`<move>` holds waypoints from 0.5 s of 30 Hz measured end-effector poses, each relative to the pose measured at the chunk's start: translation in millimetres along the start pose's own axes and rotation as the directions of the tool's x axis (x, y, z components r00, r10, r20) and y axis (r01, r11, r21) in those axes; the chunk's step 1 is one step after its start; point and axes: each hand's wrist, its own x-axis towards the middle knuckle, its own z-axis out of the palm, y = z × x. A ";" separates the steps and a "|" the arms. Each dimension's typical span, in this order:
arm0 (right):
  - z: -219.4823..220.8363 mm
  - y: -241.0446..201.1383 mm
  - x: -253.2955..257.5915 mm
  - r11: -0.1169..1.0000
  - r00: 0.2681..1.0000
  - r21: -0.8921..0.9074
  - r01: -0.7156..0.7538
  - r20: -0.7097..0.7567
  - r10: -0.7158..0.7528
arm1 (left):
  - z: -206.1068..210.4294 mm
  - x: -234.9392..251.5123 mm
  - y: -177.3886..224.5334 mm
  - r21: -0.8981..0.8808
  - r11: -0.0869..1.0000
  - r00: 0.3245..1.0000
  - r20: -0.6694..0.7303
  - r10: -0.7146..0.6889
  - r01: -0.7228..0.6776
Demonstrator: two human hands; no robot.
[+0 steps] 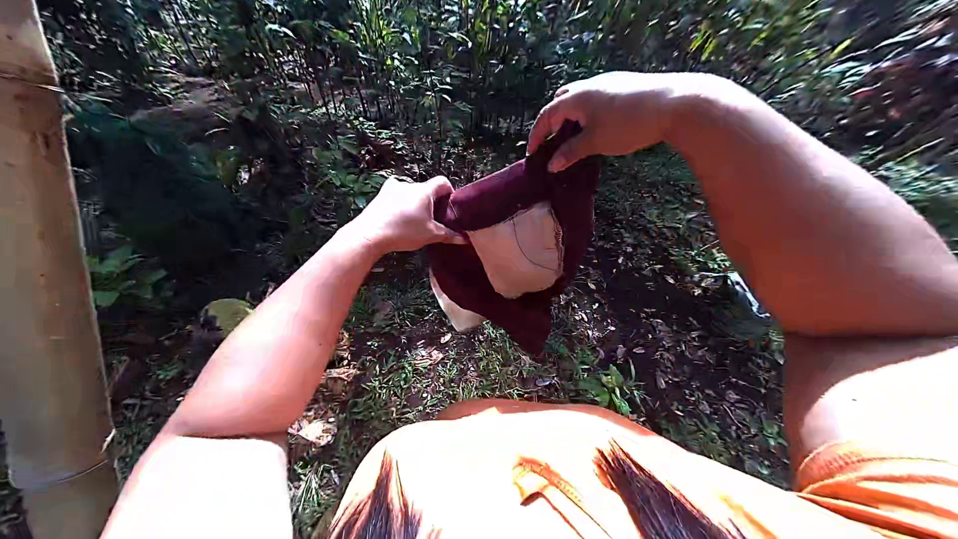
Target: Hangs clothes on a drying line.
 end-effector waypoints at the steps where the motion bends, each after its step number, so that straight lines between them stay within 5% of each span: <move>1: 6.9 13.2 -9.3 0.999 0.999 -0.014 -0.040 0.022 0.041 | -11.5 7.1 10.7 0.046 0.999 1.000 -0.008 0.008 -0.008; 4: 13.0 33.1 -36.7 0.990 0.991 0.046 -0.133 -0.017 0.134 | -40.5 21.0 34.9 0.004 0.989 0.989 -0.012 0.145 -0.145; 7: 1.4 40.1 -64.4 0.984 0.965 0.127 -0.122 -0.217 0.148 | -51.3 27.3 39.5 0.049 0.972 0.972 0.057 0.229 -0.232; 11: 44.2 55.4 -67.9 0.983 0.948 0.173 0.068 -0.319 -0.009 | -13.5 34.0 20.2 0.417 0.895 0.952 0.304 0.029 -0.160; 15: 78.3 76.4 -53.6 0.984 0.938 0.157 0.089 -0.346 -0.030 | -4.1 31.8 23.2 0.632 0.774 0.956 0.209 -0.207 0.029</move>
